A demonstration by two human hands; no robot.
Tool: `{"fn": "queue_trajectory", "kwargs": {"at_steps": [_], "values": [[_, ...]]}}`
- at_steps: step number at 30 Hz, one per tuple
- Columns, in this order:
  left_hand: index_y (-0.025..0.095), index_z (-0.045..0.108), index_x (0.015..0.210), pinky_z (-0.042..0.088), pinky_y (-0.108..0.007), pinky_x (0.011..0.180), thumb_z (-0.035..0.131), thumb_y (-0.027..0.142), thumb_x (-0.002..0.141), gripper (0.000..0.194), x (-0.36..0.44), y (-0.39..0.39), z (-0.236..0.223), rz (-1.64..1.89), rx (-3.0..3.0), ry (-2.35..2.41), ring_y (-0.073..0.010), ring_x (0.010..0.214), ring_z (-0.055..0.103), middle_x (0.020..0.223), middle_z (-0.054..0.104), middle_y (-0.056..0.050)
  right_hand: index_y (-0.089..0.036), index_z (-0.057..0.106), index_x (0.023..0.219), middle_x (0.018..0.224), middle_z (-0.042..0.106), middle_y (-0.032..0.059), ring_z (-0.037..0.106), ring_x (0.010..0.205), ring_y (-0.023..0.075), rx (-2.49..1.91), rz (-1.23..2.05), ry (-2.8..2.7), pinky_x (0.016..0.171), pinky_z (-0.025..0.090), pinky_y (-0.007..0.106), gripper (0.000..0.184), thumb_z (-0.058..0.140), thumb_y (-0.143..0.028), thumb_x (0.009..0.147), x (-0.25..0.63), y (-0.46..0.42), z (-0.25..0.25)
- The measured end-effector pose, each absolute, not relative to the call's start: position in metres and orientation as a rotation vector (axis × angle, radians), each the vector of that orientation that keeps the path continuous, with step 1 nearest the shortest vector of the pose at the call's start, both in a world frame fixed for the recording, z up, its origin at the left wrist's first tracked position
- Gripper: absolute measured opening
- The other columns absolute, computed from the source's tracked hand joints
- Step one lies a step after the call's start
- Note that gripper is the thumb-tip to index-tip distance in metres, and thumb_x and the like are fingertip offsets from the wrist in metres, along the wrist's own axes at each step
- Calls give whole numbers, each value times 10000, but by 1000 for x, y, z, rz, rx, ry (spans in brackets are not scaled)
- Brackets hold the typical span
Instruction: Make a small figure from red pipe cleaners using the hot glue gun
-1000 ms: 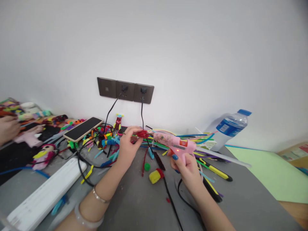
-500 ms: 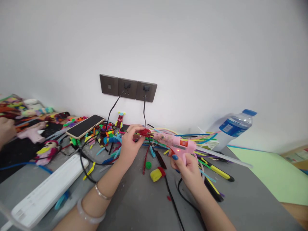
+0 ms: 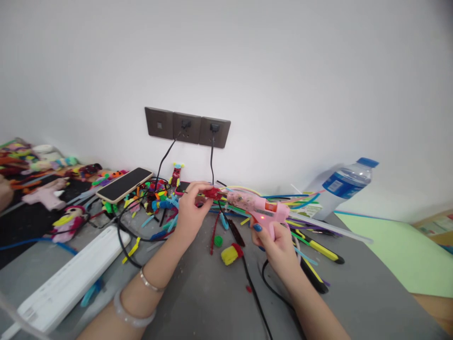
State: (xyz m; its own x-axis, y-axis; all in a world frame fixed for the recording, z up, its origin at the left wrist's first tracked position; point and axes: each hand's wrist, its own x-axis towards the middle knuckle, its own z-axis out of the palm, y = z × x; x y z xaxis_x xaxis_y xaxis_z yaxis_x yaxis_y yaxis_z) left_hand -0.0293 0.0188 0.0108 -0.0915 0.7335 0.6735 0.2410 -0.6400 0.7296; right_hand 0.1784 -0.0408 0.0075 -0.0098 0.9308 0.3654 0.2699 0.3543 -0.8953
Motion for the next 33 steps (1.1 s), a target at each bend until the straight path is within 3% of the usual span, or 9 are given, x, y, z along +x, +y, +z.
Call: {"fn": "queue_trajectory", "kwargs": {"at_steps": [33], "values": [[210,656,1005,576,-245,706,605,43,796,273,-31,18,10,1781,1798,1099,-177,1005,651,1082,656,-61,-217,450,552,470,408,-37,339,448,106,-1208,706,-1591,447,291,242,485,559,-582,852,177,-47,10]]}}
